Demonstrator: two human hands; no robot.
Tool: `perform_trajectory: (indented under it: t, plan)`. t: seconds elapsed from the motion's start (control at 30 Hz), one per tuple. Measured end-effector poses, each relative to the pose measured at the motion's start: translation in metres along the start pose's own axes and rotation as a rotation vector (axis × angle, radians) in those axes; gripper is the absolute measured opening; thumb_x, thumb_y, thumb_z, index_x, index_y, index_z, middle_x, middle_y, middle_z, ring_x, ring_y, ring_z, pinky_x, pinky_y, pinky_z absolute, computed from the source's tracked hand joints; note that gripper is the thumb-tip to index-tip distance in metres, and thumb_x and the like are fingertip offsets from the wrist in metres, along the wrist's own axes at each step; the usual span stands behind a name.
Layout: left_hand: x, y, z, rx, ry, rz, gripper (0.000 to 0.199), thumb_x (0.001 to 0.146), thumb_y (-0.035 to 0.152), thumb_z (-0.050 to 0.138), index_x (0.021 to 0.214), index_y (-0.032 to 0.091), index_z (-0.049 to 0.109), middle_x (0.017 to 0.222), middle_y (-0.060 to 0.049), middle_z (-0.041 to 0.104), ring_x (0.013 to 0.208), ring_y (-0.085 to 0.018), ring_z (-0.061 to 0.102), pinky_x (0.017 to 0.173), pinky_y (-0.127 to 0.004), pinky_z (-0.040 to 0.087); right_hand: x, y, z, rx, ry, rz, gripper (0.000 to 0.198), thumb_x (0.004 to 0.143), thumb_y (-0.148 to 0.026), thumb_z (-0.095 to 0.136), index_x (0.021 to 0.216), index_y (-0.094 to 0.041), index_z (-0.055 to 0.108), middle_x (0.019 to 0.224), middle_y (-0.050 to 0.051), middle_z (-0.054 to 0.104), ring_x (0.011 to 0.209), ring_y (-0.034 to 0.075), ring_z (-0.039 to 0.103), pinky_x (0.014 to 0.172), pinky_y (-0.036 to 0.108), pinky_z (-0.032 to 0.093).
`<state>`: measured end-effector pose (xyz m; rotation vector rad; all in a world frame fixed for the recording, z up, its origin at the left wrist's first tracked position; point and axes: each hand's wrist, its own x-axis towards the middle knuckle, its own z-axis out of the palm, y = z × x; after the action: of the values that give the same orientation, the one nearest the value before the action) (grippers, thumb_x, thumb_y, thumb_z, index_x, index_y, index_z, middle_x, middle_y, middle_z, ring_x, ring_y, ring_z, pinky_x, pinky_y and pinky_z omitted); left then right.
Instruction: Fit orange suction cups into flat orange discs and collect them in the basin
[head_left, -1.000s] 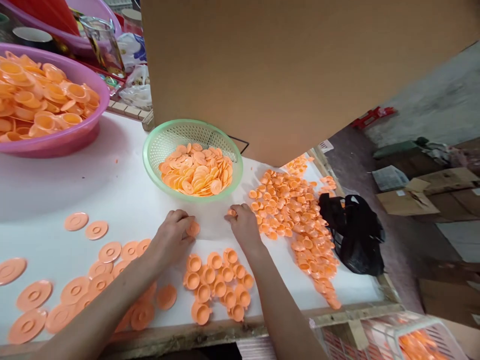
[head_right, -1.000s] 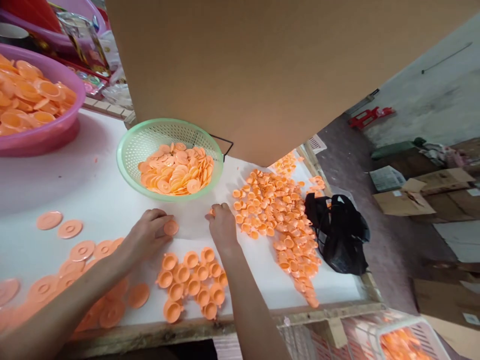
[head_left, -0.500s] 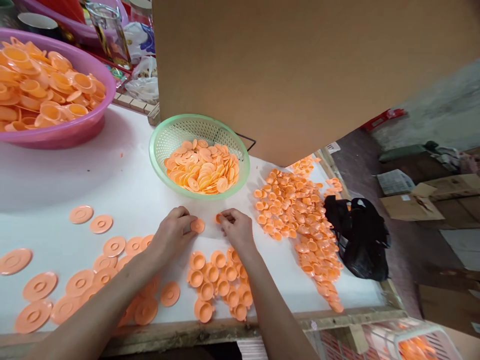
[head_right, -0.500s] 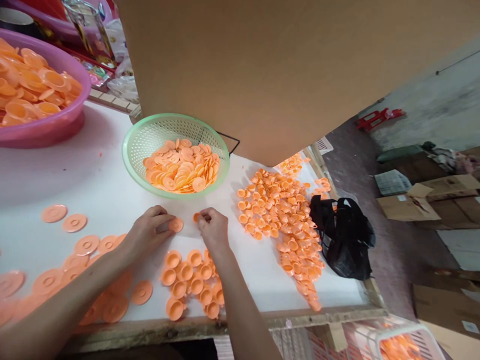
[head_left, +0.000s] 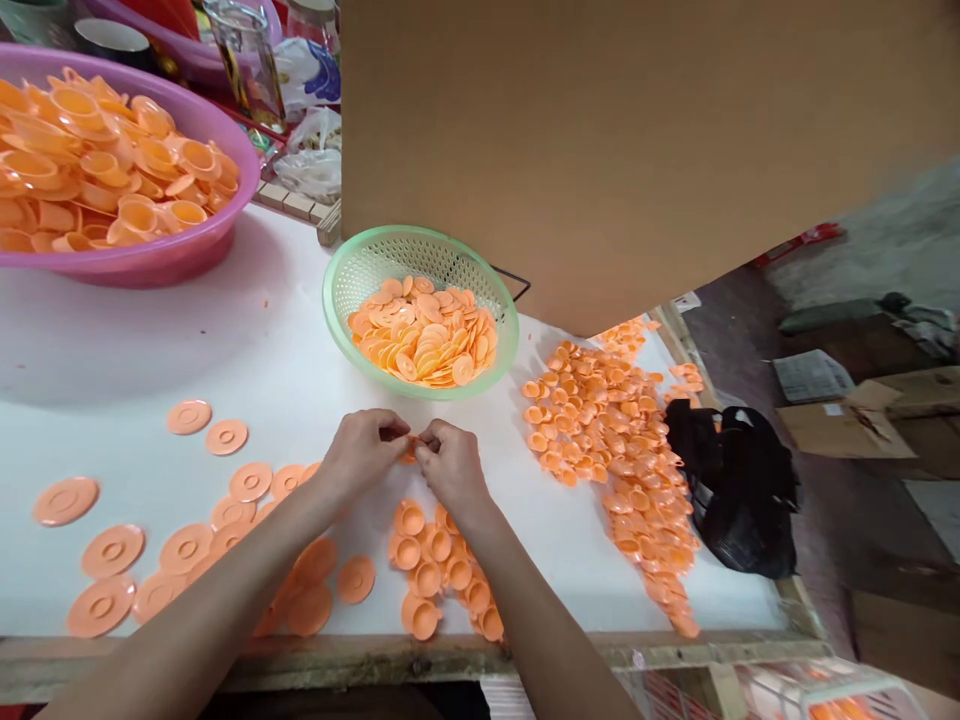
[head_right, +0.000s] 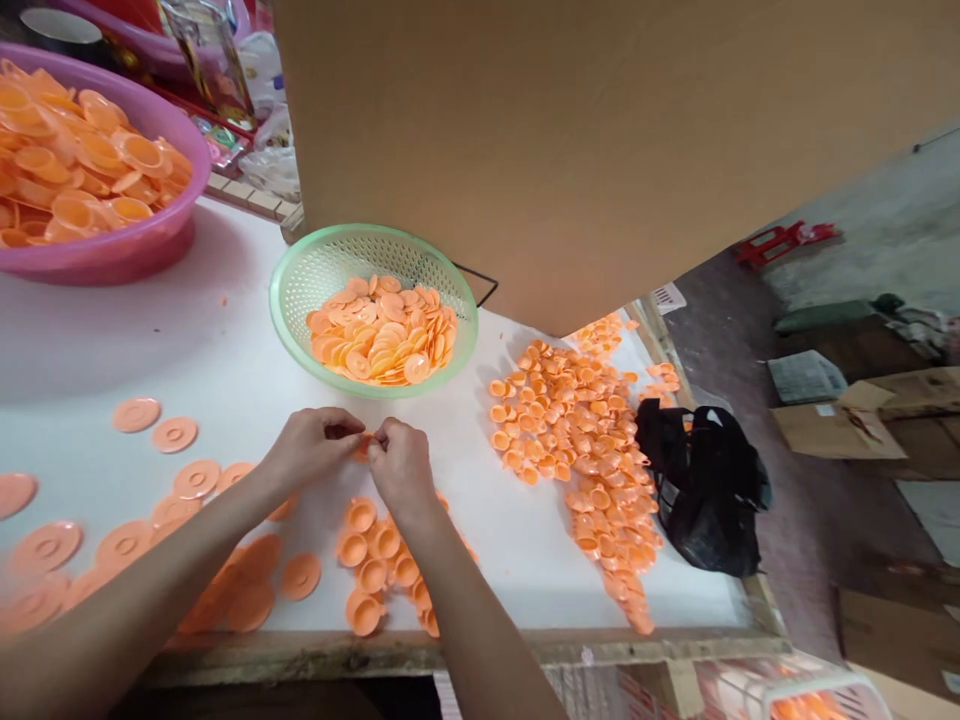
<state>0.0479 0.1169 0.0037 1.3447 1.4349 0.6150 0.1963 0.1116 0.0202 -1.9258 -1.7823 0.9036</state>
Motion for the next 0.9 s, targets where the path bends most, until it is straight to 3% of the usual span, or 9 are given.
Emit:
perform_trajectory:
  t: [0.07,0.23,0.47,0.57,0.67,0.77,0.83,0.9]
  plan:
    - [-0.001,0.003,0.004,0.092,0.072,-0.028,0.008,0.072,0.021,0.057,0.069,0.02,0.064,0.077,-0.001,0.066,0.072,-0.015,0.059,0.063,-0.026,0.042,-0.004,-0.001,0.002,-0.024,0.005,-0.022,0.012,0.073,-0.016,0.051,0.062,-0.02,0.055,0.058,-0.002,0.058,0.057,0.014,0.054,0.056,0.023,0.041]
    - [-0.006,-0.002,0.012,0.174,0.122,0.154,0.016,0.077,0.022,0.054,0.062,0.019,0.054,0.078,-0.001,0.062,0.083,-0.016,0.055,0.07,-0.027,0.041,-0.01,-0.001,0.009,-0.101,0.077,-0.076,0.014,0.078,-0.015,0.048,0.066,-0.02,0.054,0.067,0.001,0.061,0.063,0.014,0.055,0.063,0.025,0.041]
    - [0.004,0.006,-0.006,0.274,-0.012,0.059,0.013,0.079,0.023,0.054,0.071,0.02,0.063,0.078,-0.001,0.064,0.071,-0.016,0.057,0.061,-0.027,0.037,0.0,0.002,0.004,0.079,0.011,0.02,0.012,0.071,-0.014,0.054,0.062,-0.02,0.058,0.061,-0.002,0.061,0.059,0.014,0.056,0.059,0.023,0.042]
    - [-0.024,-0.001,-0.021,0.265,-0.034,0.227,0.013,0.082,0.023,0.054,0.086,0.021,0.066,0.087,-0.002,0.065,0.079,-0.015,0.057,0.07,-0.027,0.04,-0.015,0.011,-0.01,0.014,0.037,-0.017,0.013,0.073,-0.012,0.055,0.067,-0.019,0.064,0.065,-0.001,0.063,0.064,0.014,0.058,0.064,0.024,0.042]
    - [-0.073,-0.022,-0.024,0.44,-0.177,0.458,0.01,0.076,0.018,0.058,0.08,0.022,0.066,0.086,-0.003,0.063,0.086,-0.02,0.053,0.074,-0.032,0.036,-0.044,0.022,-0.028,-0.06,-0.012,-0.086,0.017,0.078,-0.012,0.056,0.073,-0.019,0.07,0.075,0.001,0.066,0.074,0.015,0.061,0.072,0.025,0.044]
    - [-0.108,-0.047,-0.015,0.604,-0.211,0.481,0.016,0.066,0.013,0.063,0.079,0.022,0.065,0.091,-0.004,0.063,0.087,-0.022,0.051,0.075,-0.035,0.031,-0.061,0.034,-0.048,-0.022,-0.112,-0.124,0.018,0.083,-0.017,0.057,0.085,-0.021,0.075,0.082,0.003,0.067,0.077,0.014,0.062,0.073,0.025,0.045]
    - [-0.108,-0.059,-0.013,0.638,-0.169,0.473,0.014,0.072,0.014,0.06,0.081,0.023,0.065,0.093,-0.004,0.064,0.089,-0.021,0.052,0.077,-0.036,0.03,-0.056,0.046,-0.066,-0.003,-0.024,-0.099,0.019,0.085,-0.021,0.057,0.091,-0.021,0.074,0.085,0.004,0.068,0.078,0.015,0.062,0.074,0.025,0.047]
    - [-0.092,-0.064,-0.016,0.671,-0.088,0.455,0.011,0.08,0.019,0.056,0.083,0.024,0.065,0.093,-0.004,0.064,0.091,-0.021,0.053,0.077,-0.036,0.03,-0.039,0.06,-0.087,-0.094,0.195,-0.007,0.02,0.086,-0.022,0.054,0.094,-0.019,0.072,0.092,0.005,0.068,0.085,0.016,0.062,0.079,0.027,0.047]
